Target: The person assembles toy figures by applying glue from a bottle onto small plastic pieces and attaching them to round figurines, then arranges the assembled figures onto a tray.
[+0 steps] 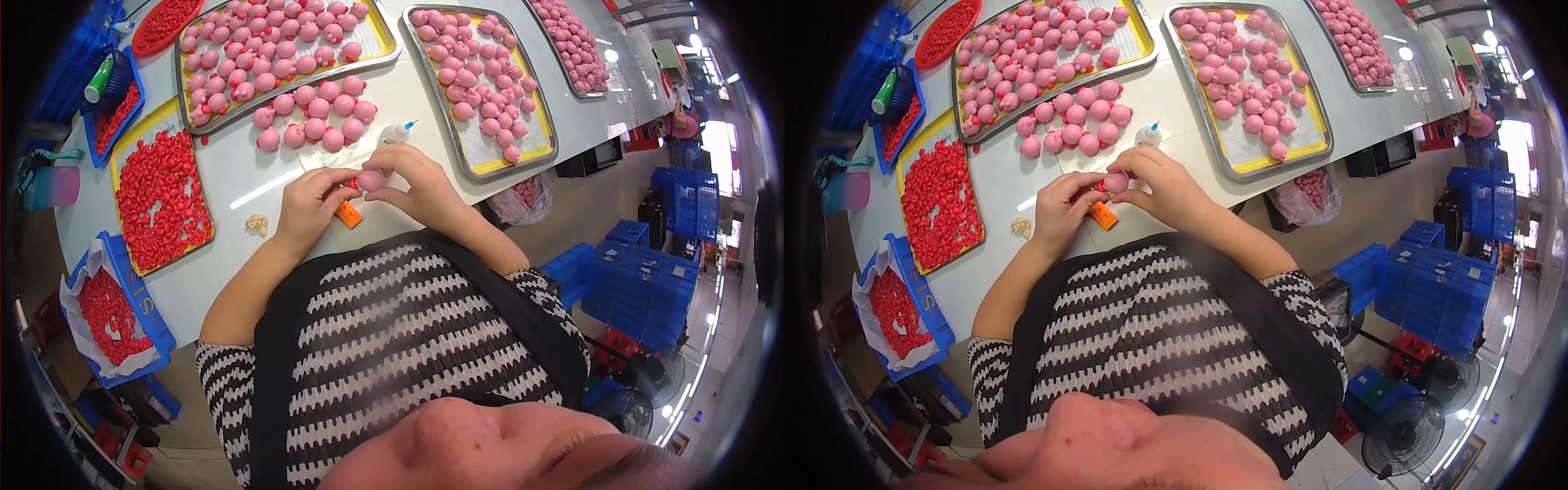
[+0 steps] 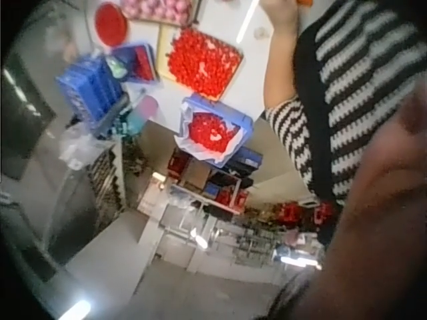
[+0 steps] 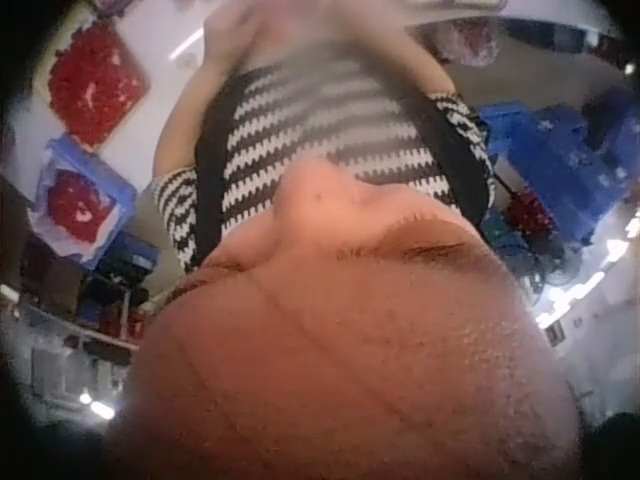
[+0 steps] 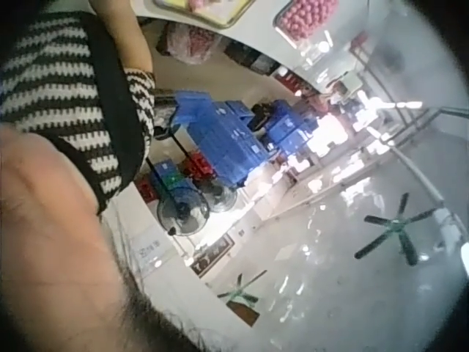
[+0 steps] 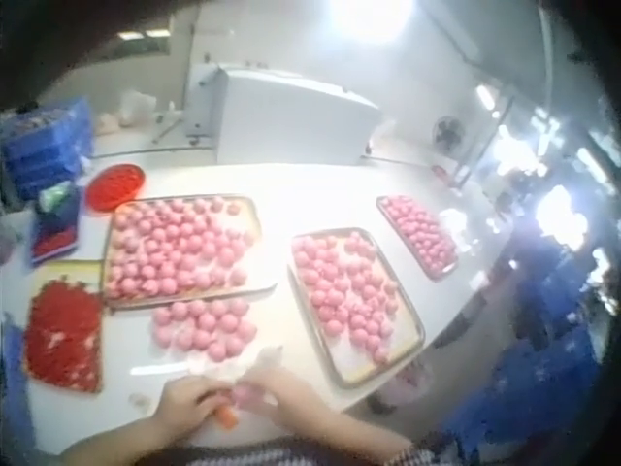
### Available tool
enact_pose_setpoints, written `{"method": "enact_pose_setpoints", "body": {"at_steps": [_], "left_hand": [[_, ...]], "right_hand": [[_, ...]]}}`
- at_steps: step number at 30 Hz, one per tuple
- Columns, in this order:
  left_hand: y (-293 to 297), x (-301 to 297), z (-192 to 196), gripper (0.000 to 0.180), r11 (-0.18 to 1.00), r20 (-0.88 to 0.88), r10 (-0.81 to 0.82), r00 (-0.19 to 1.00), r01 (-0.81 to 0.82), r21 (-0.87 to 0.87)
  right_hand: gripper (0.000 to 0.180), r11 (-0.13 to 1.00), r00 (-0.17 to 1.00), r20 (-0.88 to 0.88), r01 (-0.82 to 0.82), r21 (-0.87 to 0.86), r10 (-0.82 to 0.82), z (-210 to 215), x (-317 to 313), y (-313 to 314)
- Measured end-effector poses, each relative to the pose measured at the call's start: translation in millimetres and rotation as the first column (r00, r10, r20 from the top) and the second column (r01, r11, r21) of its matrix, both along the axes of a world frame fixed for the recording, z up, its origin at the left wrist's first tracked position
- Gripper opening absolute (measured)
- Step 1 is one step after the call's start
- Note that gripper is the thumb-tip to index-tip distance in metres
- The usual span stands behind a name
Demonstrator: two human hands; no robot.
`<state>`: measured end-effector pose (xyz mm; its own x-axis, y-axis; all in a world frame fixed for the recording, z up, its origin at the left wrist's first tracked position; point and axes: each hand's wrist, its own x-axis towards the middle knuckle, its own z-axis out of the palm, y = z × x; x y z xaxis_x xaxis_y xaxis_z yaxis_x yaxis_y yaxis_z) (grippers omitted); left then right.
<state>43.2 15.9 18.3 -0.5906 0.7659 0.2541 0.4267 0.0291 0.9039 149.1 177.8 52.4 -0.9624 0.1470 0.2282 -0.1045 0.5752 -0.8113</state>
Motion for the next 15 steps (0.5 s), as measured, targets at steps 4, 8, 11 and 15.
{"method": "enact_pose_setpoints", "body": {"at_steps": [4, 8, 11, 15], "left_hand": [[-1.5, 0.2, -1.0, 0.016, 1.000, 0.046, -0.008, 0.999, 0.008, -0.006], [-2.6, -0.3, -3.0, 0.018, 0.998, 0.412, -0.003, 0.911, 0.027, -0.052], [-2.9, -4.1, -3.1, 0.023, 0.993, 0.617, -0.014, 0.787, 0.081, -0.081], [-1.6, -7.5, 0.4, 0.031, 0.981, 0.803, -0.111, 0.585, 0.193, -0.005]], "right_hand": [[0.039, 1.000, 0.999, -0.045, -0.002, 0.023, 0.003, -4.1, -0.4, -2.6], [0.040, 1.000, 0.999, -0.021, -0.029, -0.007, 0.029, -8.4, 1.0, 0.3], [0.040, 0.992, 0.982, 0.167, -0.072, -0.105, 0.089, -8.3, 0.0, 4.2], [0.040, 0.707, 0.966, 0.163, -0.029, -0.707, 0.203, -24.3, 0.3, 4.0]]}}
